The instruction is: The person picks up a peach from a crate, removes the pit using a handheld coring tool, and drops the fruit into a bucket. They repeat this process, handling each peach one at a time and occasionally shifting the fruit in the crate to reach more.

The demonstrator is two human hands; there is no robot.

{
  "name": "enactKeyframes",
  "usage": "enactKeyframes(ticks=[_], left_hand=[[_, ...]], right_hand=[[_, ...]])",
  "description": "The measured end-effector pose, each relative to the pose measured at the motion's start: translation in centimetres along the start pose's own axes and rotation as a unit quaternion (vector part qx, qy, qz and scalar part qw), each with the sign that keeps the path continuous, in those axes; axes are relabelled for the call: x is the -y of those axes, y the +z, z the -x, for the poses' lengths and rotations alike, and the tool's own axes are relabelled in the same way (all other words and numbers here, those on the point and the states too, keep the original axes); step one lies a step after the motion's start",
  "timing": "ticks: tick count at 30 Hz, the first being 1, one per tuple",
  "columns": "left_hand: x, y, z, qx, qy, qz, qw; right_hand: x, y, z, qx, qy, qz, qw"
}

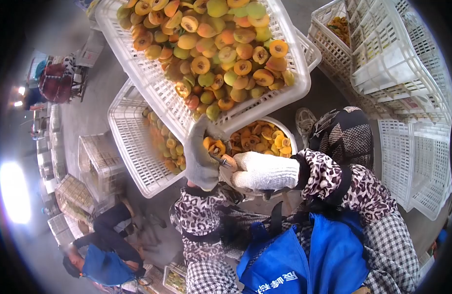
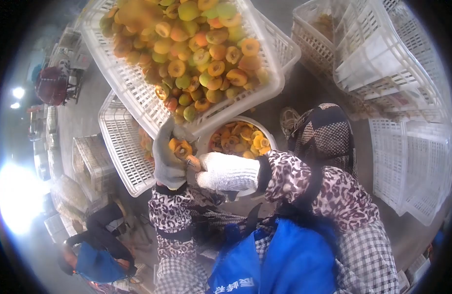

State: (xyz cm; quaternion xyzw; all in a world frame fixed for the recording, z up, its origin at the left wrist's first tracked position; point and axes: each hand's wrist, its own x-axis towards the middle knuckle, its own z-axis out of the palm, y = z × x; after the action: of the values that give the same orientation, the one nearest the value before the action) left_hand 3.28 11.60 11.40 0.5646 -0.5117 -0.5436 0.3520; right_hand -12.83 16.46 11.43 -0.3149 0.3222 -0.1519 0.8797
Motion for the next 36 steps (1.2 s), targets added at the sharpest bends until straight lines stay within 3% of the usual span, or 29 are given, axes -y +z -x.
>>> enactKeyframes(ticks=[1, 3, 5, 7, 9, 10, 11, 12, 13, 14, 15, 17, 18, 19, 20, 21, 22, 23, 24, 25, 26, 27, 28, 29, 30, 31, 32, 34, 36], left_hand=[[-0.3, 0.1, -0.2, -0.004, 0.0, 0.001, 1.0], [-0.8, 0.2, -0.7, -0.028, -0.167, 0.232, 0.958], [-0.6, -0.3, -0.7, 0.01, -0.177, 0.282, 0.943], [-0.9, -0.6, -0.1, 0.044, -0.179, 0.334, 0.924], [-2.3, 0.3, 1.2, -0.026, -0.136, 0.292, 0.946], [0.0, -1.3, 0.3, 0.049, -0.203, 0.397, 0.894], [-0.5, -1.3, 0.6, 0.047, -0.197, 0.4, 0.894], [-1.1, -1.0, 1.4, 0.026, -0.216, 0.418, 0.882], [-1.5, -1.1, 2.0, 0.004, -0.236, 0.434, 0.87], [-1.4, -1.7, 2.3, 0.069, -0.237, 0.486, 0.838], [-0.4, -3.1, 2.0, 0.07, -0.231, 0.487, 0.84], [1.9, -6.3, 0.2, 0.217, -0.208, 0.705, 0.642], [0.9, -6.7, -0.2, 0.222, -0.204, 0.702, 0.645], [-0.6, -6.8, -0.5, 0.018, -0.148, 0.512, 0.846], [-2.0, -6.8, -0.7, -0.195, -0.072, 0.263, 0.942], [-2.8, -6.9, -1.2, -0.39, 0.01, -0.016, 0.921], [-2.9, -7.2, -2.1, -0.397, 0.017, -0.015, 0.917], [-2.3, -7.4, -3.3, -0.432, 0.206, -0.259, 0.839], [-1.5, -7.7, -4.5, -0.423, 0.367, -0.48, 0.675], [-0.4, -7.1, -6.0, -0.33, 0.326, -0.46, 0.757], [1.7, -6.8, -8.6, -0.233, 0.281, -0.434, 0.824], [9.0, -8.9, -15.0, -0.104, 0.32, -0.404, 0.851], [0.7, -2.6, -12.0, -0.163, 0.365, -0.465, 0.79], [6.8, -2.7, -15.3, -0.177, 0.348, -0.586, 0.71], [5.8, -1.4, -16.4, -0.137, 0.155, -0.642, 0.738], [9.3, -0.8, -17.0, -0.239, 0.2, -0.714, 0.627], [11.1, -1.6, -18.1, -0.253, 0.252, -0.689, 0.631], [10.1, -2.3, -18.4, -0.265, 0.308, -0.659, 0.632], [7.6, -1.0, -17.3, -0.229, 0.129, -0.698, 0.666]], right_hand=[[-0.2, -0.2, -0.1, 0.006, 0.004, -0.001, 1.0], [-0.3, -0.4, 0.0, 0.012, 0.006, -0.003, 1.0], [0.1, -0.7, 0.2, 0.066, 0.052, -0.116, 0.99], [-0.3, -1.4, -0.3, 0.087, 0.052, -0.115, 0.988], [-0.2, -1.8, -0.6, 0.124, -0.04, 0.004, 0.992], [-1.9, -2.3, -2.0, 0.12, -0.08, 0.048, 0.988], [-1.7, -2.4, -2.0, 0.122, -0.079, 0.054, 0.988], [-1.5, -2.5, -2.0, 0.058, -0.131, 0.263, 0.954], [-1.3, -2.6, -2.1, -0.008, -0.178, 0.456, 0.872], [0.6, -1.9, -0.4, -0.022, -0.112, 0.521, 0.846], [0.9, -2.0, 0.7, -0.037, -0.128, 0.561, 0.817], [-0.6, -2.9, 1.4, -0.079, -0.031, 0.714, 0.695], [-3.7, -4.6, 0.5, -0.13, -0.031, 0.71, 0.692], [-7.0, -6.6, -0.5, -0.178, -0.031, 0.705, 0.686], [-8.4, -7.7, -0.1, -0.181, -0.072, 0.721, 0.665], [-7.2, -7.1, 1.5, -0.142, -0.053, 0.724, 0.672], [-6.8, -6.7, 1.8, -0.161, -0.033, 0.711, 0.684], [-6.9, -6.4, 1.8, -0.178, -0.011, 0.695, 0.696], [-8.0, -7.3, 2.0, -0.217, -0.004, 0.735, 0.642], [-9.3, -8.8, 2.4, -0.259, -0.002, 0.771, 0.582], [-10.2, -9.5, 2.7, -0.255, -0.047, 0.786, 0.561], [-8.9, -8.7, 2.5, -0.275, -0.033, 0.729, 0.626], [-8.3, -8.3, 2.8, -0.267, -0.1, 0.725, 0.627], [-8.5, -8.3, 3.5, -0.297, -0.154, 0.741, 0.583], [-6.9, -7.3, 4.0, -0.29, -0.092, 0.737, 0.604], [-5.7, -7.0, 4.3, -0.286, -0.045, 0.695, 0.658], [-5.3, -7.0, 4.6, -0.292, 0.021, 0.677, 0.675], [-4.3, -7.1, 5.2, -0.315, 0.005, 0.605, 0.731], [-3.2, -6.4, 5.7, -0.33, -0.028, 0.553, 0.764]])
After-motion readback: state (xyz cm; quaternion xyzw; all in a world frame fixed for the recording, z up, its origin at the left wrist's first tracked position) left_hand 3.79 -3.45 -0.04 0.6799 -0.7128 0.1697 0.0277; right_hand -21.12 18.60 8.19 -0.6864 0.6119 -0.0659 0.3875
